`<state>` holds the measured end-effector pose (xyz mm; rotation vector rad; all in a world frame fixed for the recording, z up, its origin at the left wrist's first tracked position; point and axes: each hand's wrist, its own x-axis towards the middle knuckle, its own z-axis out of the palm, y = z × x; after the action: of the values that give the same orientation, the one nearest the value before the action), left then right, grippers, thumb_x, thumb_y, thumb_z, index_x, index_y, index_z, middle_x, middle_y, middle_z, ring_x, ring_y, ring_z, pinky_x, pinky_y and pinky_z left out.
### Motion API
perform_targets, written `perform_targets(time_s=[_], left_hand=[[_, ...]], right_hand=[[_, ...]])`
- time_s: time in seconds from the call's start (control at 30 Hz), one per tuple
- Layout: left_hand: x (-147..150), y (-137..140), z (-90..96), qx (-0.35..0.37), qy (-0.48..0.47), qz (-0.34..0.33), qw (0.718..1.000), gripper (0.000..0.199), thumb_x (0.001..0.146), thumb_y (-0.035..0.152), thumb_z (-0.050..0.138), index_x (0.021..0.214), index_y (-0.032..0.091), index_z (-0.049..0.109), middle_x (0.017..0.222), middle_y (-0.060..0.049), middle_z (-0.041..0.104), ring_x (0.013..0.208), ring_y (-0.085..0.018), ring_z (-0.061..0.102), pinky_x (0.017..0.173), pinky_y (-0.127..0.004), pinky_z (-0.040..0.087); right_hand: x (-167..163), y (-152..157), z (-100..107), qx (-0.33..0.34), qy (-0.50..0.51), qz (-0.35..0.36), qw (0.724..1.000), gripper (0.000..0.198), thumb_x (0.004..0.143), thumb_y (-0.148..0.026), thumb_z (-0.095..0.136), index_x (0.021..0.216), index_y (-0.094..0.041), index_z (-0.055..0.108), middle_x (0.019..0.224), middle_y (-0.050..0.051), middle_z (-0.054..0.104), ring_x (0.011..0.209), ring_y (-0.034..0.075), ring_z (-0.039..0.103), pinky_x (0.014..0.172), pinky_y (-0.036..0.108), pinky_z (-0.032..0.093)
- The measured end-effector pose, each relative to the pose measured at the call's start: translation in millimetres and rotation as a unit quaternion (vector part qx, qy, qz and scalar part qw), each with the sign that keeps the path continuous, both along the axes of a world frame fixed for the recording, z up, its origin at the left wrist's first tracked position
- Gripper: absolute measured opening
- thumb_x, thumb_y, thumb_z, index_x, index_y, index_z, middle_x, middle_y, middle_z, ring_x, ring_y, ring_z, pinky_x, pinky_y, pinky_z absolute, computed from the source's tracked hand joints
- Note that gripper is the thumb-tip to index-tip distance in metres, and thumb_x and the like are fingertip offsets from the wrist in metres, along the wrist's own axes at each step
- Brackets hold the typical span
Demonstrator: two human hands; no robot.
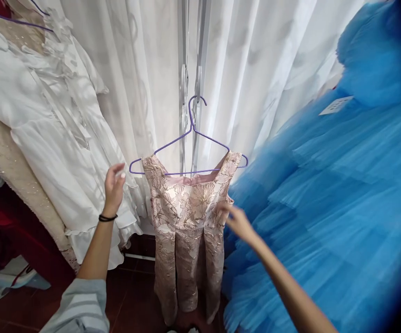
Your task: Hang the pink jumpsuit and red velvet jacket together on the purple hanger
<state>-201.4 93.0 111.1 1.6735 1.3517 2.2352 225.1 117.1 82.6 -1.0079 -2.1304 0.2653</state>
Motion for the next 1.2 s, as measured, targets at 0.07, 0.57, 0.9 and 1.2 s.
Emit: perform_targets(time_s=[0.07, 0.57, 0.9, 1.2], left_hand=[[10.5, 1.8, 46.3, 0.000, 0.112, 0.029, 0.993, 0.039, 0.085, 0.043, 0.060, 0.115, 0.019, 0.063, 0.123, -0.010, 0.065, 0.120, -0.023, 0.057, 0.104, -0.035, 0.042], [15.8, 23.7, 61.4, -0.147, 0.045, -0.063, 0.986, 0.044, 0.067, 0.054, 0.071, 0.072, 0.011, 0.071, 0.060, 0.000, 0.057, 0.058, -0.012, 0.051, 0.055, -0.023, 0.043], [-2.3, 12.0, 15.0, -0.114, -0.008, 0.022, 0.993, 0.040, 0.076, 0.051, 0.065, 0.067, 0.012, 0.068, 0.057, 0.001, 0.057, 0.055, -0.010, 0.052, 0.056, -0.021, 0.048], [31.1, -17.8, -113.7, -0.285, -0.086, -0.123, 0.947, 0.037, 0.059, 0.043, 0.074, 0.085, 0.017, 0.069, 0.087, -0.006, 0.070, 0.084, -0.021, 0.064, 0.079, -0.032, 0.051]], right_hand=[[14.3, 29.2, 38.3, 0.113, 0.048, -0.056, 0.991, 0.039, 0.092, -0.040, 0.044, 0.122, -0.021, 0.061, 0.125, 0.014, 0.062, 0.120, 0.029, 0.056, 0.106, 0.048, 0.045], [39.5, 104.4, 130.4, -0.075, 0.128, 0.044, 0.988, 0.063, 0.062, -0.066, 0.075, 0.097, -0.014, 0.077, 0.094, 0.010, 0.075, 0.088, 0.026, 0.068, 0.081, 0.037, 0.056], [55.4, 93.6, 129.8, -0.146, 0.139, 0.055, 0.978, 0.071, 0.054, -0.068, 0.081, 0.099, -0.013, 0.076, 0.082, 0.009, 0.074, 0.067, 0.016, 0.064, 0.064, 0.030, 0.055], [58.5, 73.4, 26.9, -0.104, 0.070, -0.027, 0.992, 0.044, 0.074, -0.051, 0.066, 0.096, -0.014, 0.077, 0.082, 0.009, 0.074, 0.077, 0.027, 0.068, 0.073, 0.039, 0.055]])
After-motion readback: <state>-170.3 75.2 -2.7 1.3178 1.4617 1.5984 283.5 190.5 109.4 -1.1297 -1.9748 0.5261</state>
